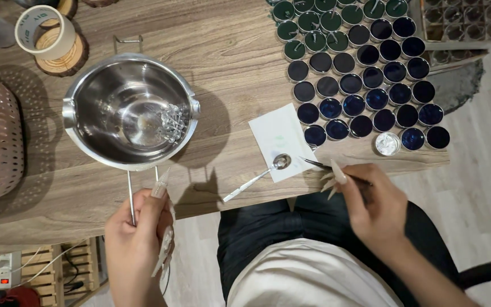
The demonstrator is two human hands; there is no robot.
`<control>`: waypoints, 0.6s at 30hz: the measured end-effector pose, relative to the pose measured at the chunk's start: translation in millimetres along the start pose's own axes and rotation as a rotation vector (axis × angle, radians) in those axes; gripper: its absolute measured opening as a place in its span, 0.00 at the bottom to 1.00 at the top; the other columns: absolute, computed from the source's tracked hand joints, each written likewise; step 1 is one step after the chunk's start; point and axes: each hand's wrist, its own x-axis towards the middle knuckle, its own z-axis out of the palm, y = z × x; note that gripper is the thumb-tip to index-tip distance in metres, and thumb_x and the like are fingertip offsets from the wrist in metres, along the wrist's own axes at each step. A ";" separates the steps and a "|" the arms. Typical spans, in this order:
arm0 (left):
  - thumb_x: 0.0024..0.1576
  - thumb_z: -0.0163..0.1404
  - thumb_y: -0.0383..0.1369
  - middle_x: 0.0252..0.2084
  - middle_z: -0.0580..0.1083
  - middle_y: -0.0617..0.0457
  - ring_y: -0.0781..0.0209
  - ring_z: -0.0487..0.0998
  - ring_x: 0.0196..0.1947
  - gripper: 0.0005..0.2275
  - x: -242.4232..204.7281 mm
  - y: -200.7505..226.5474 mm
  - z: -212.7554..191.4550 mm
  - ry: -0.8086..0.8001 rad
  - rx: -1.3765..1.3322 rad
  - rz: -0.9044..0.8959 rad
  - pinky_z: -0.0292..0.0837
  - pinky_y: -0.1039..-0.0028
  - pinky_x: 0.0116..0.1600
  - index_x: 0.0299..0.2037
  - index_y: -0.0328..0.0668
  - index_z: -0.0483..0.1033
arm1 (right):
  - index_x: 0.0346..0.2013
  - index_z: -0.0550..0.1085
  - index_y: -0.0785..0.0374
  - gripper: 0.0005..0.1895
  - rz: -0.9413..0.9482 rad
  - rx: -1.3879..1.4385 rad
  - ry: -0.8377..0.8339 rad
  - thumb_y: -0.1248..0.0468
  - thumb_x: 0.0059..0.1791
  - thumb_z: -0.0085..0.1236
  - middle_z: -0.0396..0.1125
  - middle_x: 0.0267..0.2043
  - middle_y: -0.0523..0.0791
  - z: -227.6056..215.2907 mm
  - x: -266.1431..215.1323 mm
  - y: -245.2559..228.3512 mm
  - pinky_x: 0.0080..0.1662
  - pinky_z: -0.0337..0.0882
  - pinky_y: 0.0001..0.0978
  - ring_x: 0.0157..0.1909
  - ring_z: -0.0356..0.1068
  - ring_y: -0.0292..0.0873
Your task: The person prepares candle wicks by handling a metal pot of wax, using a spoon to place wax into small candle containers, and then uses tweezers to position wicks into the containers.
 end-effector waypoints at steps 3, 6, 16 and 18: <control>0.60 0.52 0.35 0.19 0.66 0.59 0.73 0.58 0.17 0.11 -0.6 1.4 4.6 -0.036 0.025 0.090 0.48 0.78 0.22 0.30 0.34 0.76 | 0.46 0.72 0.72 0.06 -0.029 0.011 0.098 0.73 0.55 0.53 0.72 0.41 0.48 5.8 -11.9 9.5 0.42 0.74 0.22 0.40 0.75 0.36; 0.60 0.53 0.36 0.19 0.66 0.59 0.74 0.59 0.18 0.11 -6.1 4.8 7.0 -0.031 0.026 0.093 0.49 0.79 0.22 0.31 0.34 0.77 | 0.46 0.73 0.72 0.06 0.079 -0.057 0.140 0.72 0.55 0.53 0.73 0.36 0.47 3.7 -12.2 13.3 0.37 0.72 0.22 0.37 0.75 0.36; 0.60 0.53 0.36 0.17 0.65 0.56 0.70 0.59 0.15 0.12 -4.9 5.4 6.8 -0.041 0.073 0.054 0.50 0.77 0.20 0.31 0.34 0.76 | 0.49 0.72 0.71 0.07 0.151 0.080 0.087 0.70 0.57 0.52 0.72 0.36 0.47 -8.6 -3.7 30.2 0.42 0.72 0.25 0.37 0.72 0.35; 0.60 0.53 0.36 0.17 0.64 0.56 0.71 0.61 0.16 0.12 -4.2 4.5 6.2 -0.059 0.046 0.083 0.51 0.77 0.20 0.31 0.33 0.76 | 0.49 0.72 0.72 0.08 0.152 0.099 0.085 0.70 0.57 0.52 0.72 0.36 0.47 -8.9 -3.4 32.5 0.43 0.73 0.24 0.38 0.72 0.35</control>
